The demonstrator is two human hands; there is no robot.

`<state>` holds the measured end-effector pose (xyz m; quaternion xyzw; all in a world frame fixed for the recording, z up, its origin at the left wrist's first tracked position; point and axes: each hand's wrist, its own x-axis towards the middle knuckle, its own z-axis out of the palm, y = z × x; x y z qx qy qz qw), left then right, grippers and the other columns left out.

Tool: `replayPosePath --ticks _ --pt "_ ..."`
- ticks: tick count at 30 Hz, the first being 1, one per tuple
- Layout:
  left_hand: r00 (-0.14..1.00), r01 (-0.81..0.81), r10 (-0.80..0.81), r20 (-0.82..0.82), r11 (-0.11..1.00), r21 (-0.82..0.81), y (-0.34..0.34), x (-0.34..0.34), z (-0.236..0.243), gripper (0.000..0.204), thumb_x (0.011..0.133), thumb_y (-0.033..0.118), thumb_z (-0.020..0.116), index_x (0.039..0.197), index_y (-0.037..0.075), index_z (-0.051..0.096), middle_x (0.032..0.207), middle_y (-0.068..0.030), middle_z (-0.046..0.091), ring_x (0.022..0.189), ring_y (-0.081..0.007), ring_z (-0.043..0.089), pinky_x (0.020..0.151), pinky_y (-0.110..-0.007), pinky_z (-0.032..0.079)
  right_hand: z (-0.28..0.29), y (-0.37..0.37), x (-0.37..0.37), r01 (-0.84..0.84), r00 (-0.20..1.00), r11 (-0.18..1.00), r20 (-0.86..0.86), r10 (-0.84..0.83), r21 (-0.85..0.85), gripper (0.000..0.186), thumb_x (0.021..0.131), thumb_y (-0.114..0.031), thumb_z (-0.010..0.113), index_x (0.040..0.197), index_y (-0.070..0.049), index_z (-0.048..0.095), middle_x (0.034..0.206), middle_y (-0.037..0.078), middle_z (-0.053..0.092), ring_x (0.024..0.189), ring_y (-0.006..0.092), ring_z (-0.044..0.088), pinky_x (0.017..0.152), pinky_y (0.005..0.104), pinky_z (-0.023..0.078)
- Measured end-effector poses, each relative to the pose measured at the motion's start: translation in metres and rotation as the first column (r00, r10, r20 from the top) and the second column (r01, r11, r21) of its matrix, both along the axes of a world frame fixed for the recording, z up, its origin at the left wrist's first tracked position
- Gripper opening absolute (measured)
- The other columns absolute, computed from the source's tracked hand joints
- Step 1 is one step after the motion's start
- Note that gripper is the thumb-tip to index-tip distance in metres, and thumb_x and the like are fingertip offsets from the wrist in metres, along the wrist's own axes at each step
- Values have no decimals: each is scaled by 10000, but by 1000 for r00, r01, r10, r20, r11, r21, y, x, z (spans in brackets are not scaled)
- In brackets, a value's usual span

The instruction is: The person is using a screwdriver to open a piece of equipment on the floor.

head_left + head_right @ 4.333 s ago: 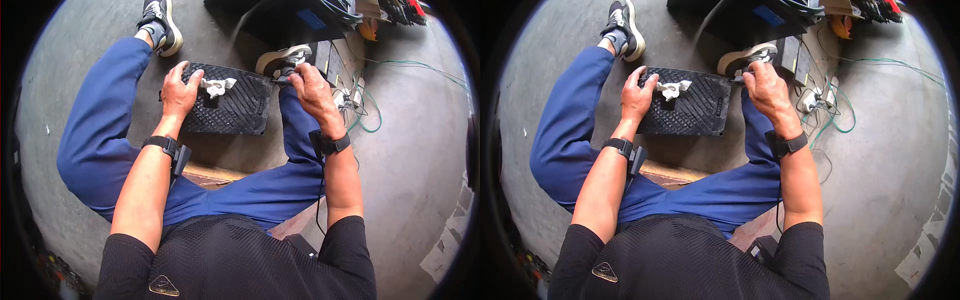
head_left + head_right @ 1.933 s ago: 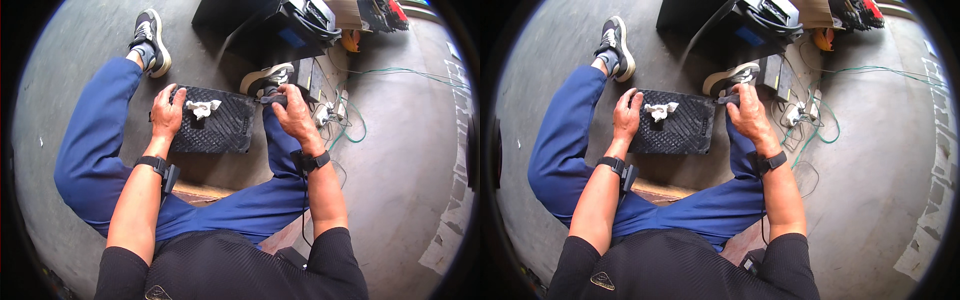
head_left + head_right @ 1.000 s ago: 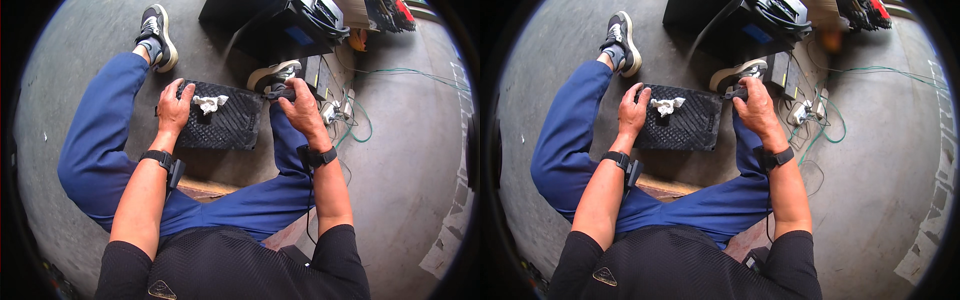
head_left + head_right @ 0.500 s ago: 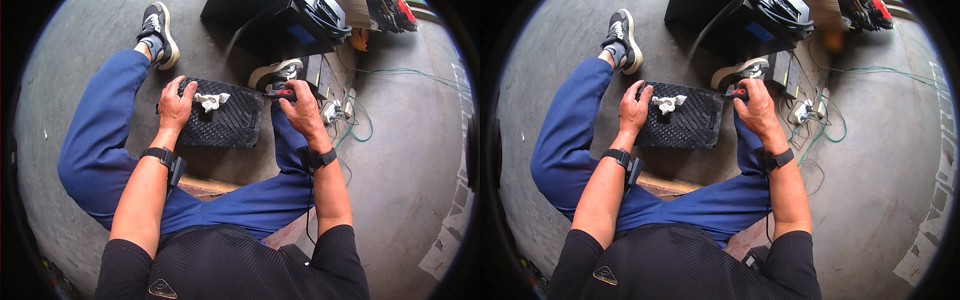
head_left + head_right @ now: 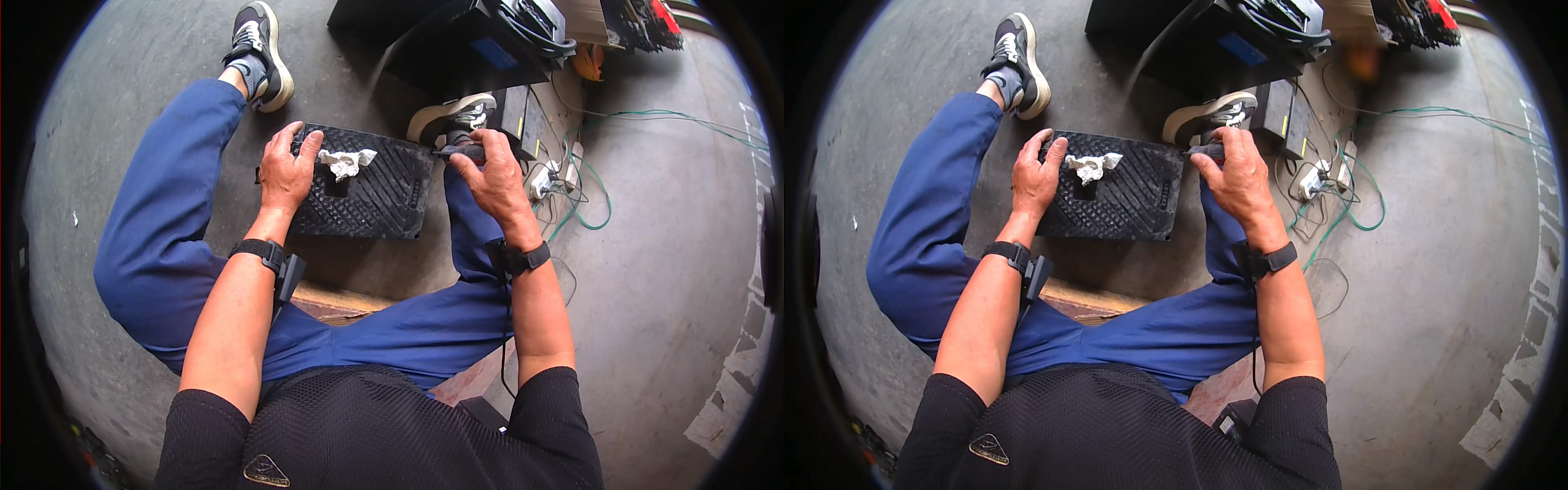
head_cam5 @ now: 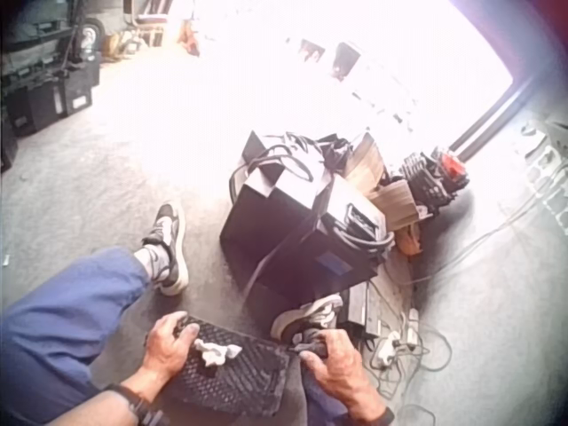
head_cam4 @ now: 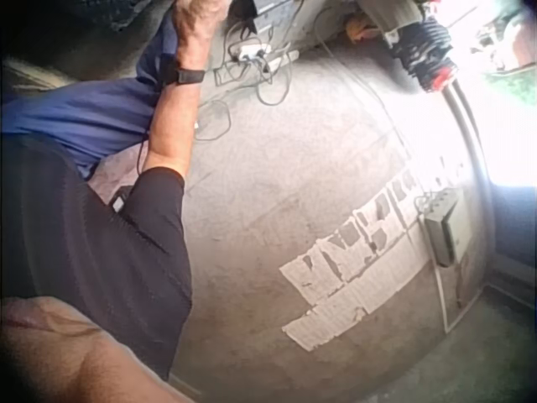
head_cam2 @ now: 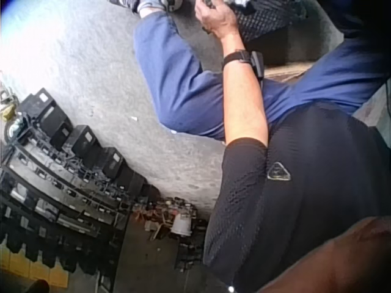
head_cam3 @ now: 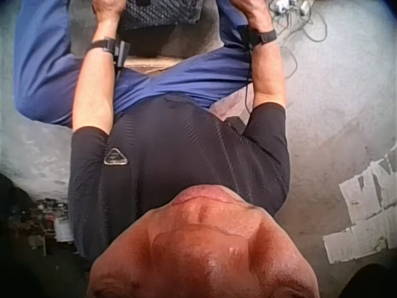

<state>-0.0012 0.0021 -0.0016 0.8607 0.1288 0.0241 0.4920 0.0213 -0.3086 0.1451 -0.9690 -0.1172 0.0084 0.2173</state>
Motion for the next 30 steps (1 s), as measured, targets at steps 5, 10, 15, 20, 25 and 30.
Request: replayPosePath --ticks 5,10,15,20,25,30 --pt "1000 1 -1 -4 1000 2 0 0 1 606 968 532 665 1308 30 652 1299 -211 660 1221 -368 618 1049 -429 473 1 2 3 56 997 998 -59 -54 26 366 845 -67 689 1198 -45 595 1064 188 647 1011 381 640 860 442 540" --pt "1000 -5 5 7 1000 -2 0 0 1 602 970 528 664 1305 28 653 1298 -210 661 1224 -364 617 1051 -426 471 -2 4 1 -33 998 999 59 31 19 326 906 -90 679 1218 -56 594 1074 184 657 970 389 671 840 460 551" --pt "1000 -3 3 6 1000 4 -1 0 1 597 970 520 666 1307 27 653 1303 -209 660 1226 -365 616 1052 -426 471 3 4 3 67 995 998 -82 -65 23 344 866 -101 698 1195 -53 611 1091 173 659 1000 377 669 862 452 551" --pt "1000 -3 3 -2 1000 -2 -1 0 1 596 970 519 668 1308 28 653 1303 -208 661 1227 -365 616 1054 -428 469 0 6 5 -73 986 997 144 78 -40 321 910 -183 735 1186 -60 628 1057 169 674 928 374 695 818 448 566" --pt "1000 -4 4 17 1000 -4 -1 0 1 591 969 512 673 1305 26 655 1297 -207 664 1221 -362 620 1050 -427 472 4 2 8 5 999 999 -41 -7 -52 329 876 -153 707 1179 -51 627 1063 174 682 959 389 688 838 462 559" --pt "1000 -12 12 15 1000 -7 -2 0 -1 585 968 504 679 1299 21 657 1284 -209 670 1207 -360 629 1041 -424 479 3 9 6 -34 998 999 52 35 -28 274 897 -156 695 1146 -57 637 1045 178 689 930 397 687 803 471 559"
